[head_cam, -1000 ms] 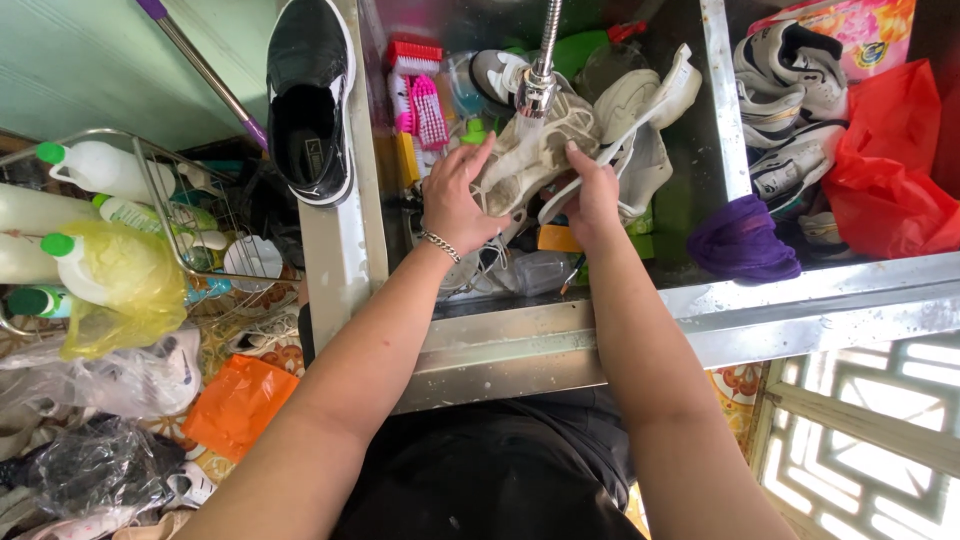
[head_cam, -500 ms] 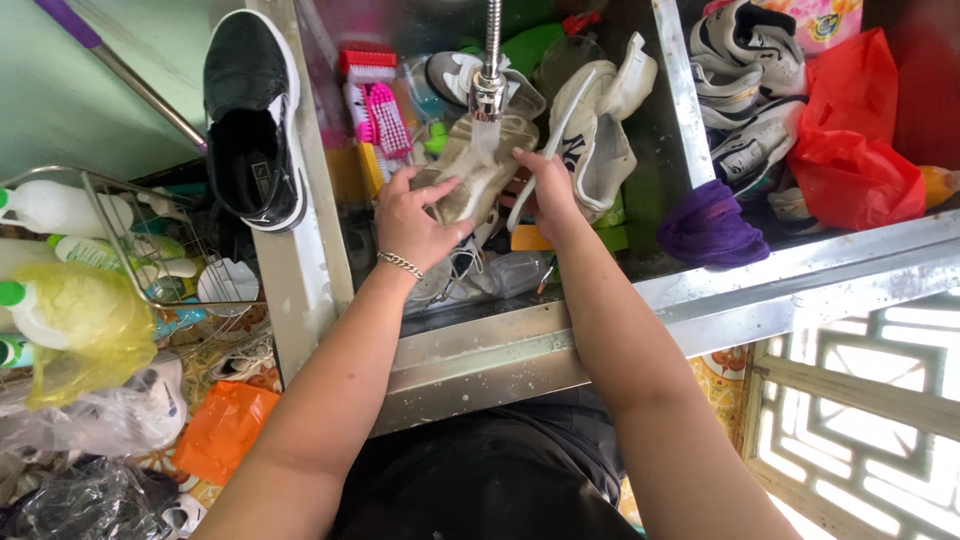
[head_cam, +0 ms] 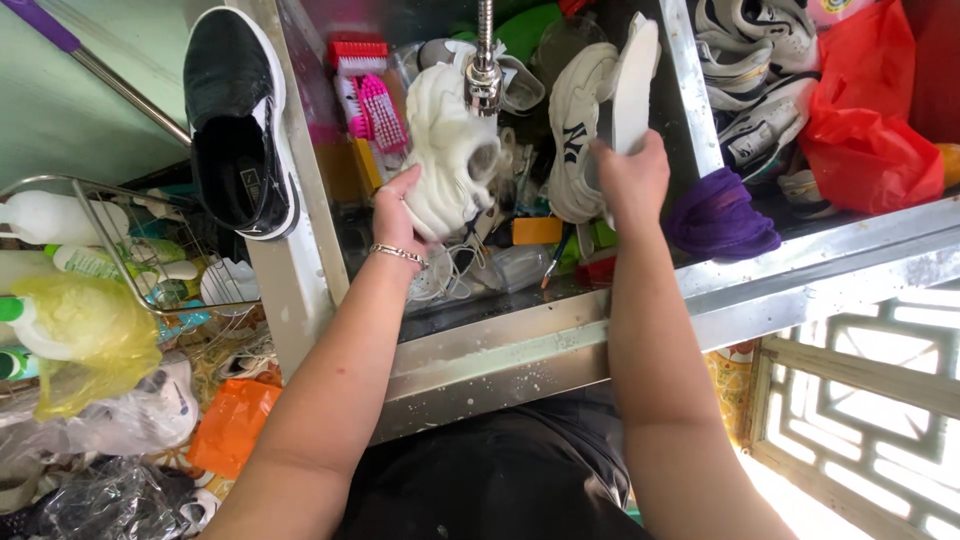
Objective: The person scrubs a white shoe insole with an orange sponge and rinses it under running water. They then scrub the exterior of a black shoe with the same sponge and rinse it. Finally, the person rinses a white sneaker under the tap.
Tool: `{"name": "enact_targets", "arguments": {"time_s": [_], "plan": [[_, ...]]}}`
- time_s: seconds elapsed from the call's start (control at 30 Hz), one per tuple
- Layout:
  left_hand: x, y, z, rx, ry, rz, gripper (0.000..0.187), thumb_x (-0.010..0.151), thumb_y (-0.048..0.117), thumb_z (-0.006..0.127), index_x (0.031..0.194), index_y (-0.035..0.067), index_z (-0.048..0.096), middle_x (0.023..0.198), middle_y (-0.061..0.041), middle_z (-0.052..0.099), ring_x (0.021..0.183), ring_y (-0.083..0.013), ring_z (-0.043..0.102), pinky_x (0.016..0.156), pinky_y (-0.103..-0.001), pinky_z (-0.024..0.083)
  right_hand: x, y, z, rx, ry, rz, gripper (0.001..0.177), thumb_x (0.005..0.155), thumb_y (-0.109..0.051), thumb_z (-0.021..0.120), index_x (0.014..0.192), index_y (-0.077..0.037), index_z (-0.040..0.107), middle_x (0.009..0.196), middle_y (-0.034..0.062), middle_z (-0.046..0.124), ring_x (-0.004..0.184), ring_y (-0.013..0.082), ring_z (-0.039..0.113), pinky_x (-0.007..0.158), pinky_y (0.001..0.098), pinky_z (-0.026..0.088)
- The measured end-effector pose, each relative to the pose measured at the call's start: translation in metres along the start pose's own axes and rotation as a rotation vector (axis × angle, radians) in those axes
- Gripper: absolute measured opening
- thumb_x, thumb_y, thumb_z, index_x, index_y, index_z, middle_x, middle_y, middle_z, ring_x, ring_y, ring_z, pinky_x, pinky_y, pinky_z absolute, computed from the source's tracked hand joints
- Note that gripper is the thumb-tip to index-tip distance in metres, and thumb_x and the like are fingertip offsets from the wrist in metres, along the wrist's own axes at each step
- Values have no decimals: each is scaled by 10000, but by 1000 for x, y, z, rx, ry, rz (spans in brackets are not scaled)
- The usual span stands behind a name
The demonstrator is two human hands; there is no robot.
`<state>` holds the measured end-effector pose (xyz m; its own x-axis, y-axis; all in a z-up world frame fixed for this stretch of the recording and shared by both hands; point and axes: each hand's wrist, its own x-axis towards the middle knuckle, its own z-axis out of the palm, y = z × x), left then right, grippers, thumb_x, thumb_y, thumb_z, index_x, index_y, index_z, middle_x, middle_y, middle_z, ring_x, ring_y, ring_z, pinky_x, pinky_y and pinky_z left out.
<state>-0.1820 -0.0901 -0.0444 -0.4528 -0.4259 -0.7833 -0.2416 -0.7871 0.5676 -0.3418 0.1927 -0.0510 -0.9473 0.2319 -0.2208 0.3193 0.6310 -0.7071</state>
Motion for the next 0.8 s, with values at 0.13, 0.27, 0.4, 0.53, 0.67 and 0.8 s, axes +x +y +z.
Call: {"name": "enact_targets", "arguments": {"time_s": [0.13, 0.27, 0.4, 0.53, 0.67, 0.8], "plan": [[18, -13, -12, -269, -99, -319, 783, 924, 575, 893, 1557, 181, 653, 1406, -207, 784, 1172, -482, 794, 881, -698, 697, 16, 24, -1, -77, 8, -2, 718, 921, -583, 1058, 1422, -134, 806, 1316, 191, 856, 1355, 442, 834, 1138, 623, 650], [24, -23, -11, -379, -177, -343, 740, 942, 628, 865, 1517, 221, 639, 1357, -185, 797, 1102, -473, 811, 809, -692, 707, -8, 1, -6, -98, -45, -47, 704, 987, -411, 1028, 1541, -62, 771, 1372, 280, 843, 1348, 500, 840, 1129, 684, 664], [22, -19, -11, -400, -264, -320, 798, 922, 685, 850, 1514, 199, 627, 1341, -228, 799, 1085, -523, 825, 824, -666, 718, -8, 5, 9, -244, -134, -171, 785, 968, -394, 1049, 1560, 4, 721, 1396, 360, 816, 1379, 588, 801, 1153, 710, 638], [21, -19, -8, -466, -265, -296, 765, 937, 645, 862, 1508, 186, 641, 1350, -253, 807, 1092, -573, 833, 862, -725, 735, -1, 18, 40, -420, -237, -239, 840, 946, -334, 1037, 1570, 34, 612, 1395, 402, 808, 1365, 637, 793, 1164, 764, 642], [52, -23, -15, -522, -230, -243, 796, 994, 693, 806, 1560, 166, 620, 1420, -298, 802, 1185, -620, 834, 938, -743, 738, -2, 9, 41, -424, -188, -233, 632, 979, -203, 941, 1486, 29, 644, 1343, 382, 817, 1343, 640, 799, 1162, 741, 652], [65, -24, -17, -534, -195, -44, 760, 1087, 798, 737, 1586, 242, 594, 1567, -215, 746, 1545, -524, 689, 1365, -764, 523, -34, -22, 8, 12, -179, -174, 634, 868, -151, 927, 1448, -28, 703, 1336, 311, 834, 1415, 575, 791, 1193, 741, 593]]}}
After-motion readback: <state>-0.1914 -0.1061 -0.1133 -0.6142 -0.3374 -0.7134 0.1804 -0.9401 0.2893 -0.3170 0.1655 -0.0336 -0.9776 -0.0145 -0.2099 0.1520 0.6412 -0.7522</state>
